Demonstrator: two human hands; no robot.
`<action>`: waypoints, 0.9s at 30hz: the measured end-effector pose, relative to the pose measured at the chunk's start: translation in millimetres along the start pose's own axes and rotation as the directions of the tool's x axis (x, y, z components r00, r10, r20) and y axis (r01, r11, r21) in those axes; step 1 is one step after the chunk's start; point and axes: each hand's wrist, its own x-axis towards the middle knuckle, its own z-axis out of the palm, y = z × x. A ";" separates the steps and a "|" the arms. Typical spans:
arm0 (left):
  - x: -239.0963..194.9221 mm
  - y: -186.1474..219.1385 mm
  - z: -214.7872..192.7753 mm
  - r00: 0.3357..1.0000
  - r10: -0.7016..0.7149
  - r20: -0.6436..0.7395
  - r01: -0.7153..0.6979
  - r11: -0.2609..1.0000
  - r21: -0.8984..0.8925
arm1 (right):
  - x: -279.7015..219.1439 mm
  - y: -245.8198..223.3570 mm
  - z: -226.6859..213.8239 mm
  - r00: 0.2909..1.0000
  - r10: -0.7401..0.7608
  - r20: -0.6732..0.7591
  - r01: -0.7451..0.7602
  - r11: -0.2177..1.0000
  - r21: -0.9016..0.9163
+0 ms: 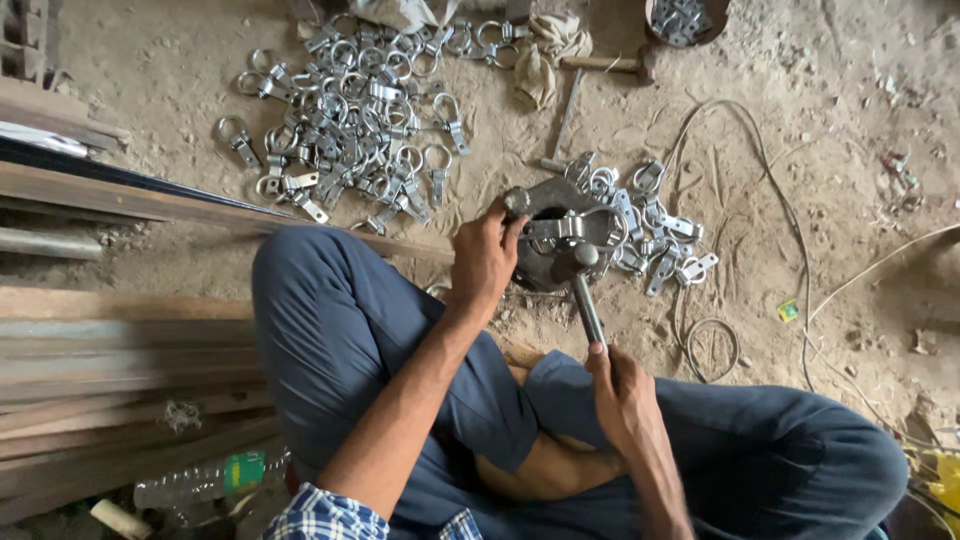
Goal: The person uses a hammer and a punch to shape and assemble metal clips and rings in a jig while sitting on a workshop floor.
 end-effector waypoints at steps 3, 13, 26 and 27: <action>1.8 3.5 -2.6 0.997 -0.066 0.033 0.067 0.998 -0.013 | 2.7 -16.5 -5.1 1.000 -0.001 0.024 0.001 1.000 0.002; 0.0 -4.2 3.4 1.000 0.004 0.006 -0.004 1.000 0.020 | 9.5 -91.9 -20.1 0.962 -0.233 -0.141 0.235 0.972 0.000; -1.4 -4.6 6.9 0.999 -0.026 0.039 0.026 1.000 -0.002 | 21.5 -83.9 -11.4 0.867 -0.461 -0.191 0.451 0.887 -0.097; -1.6 -4.2 5.9 0.999 -0.029 0.039 0.028 1.000 0.009 | 20.4 -87.9 -12.4 0.868 -0.463 -0.179 0.448 0.886 -0.118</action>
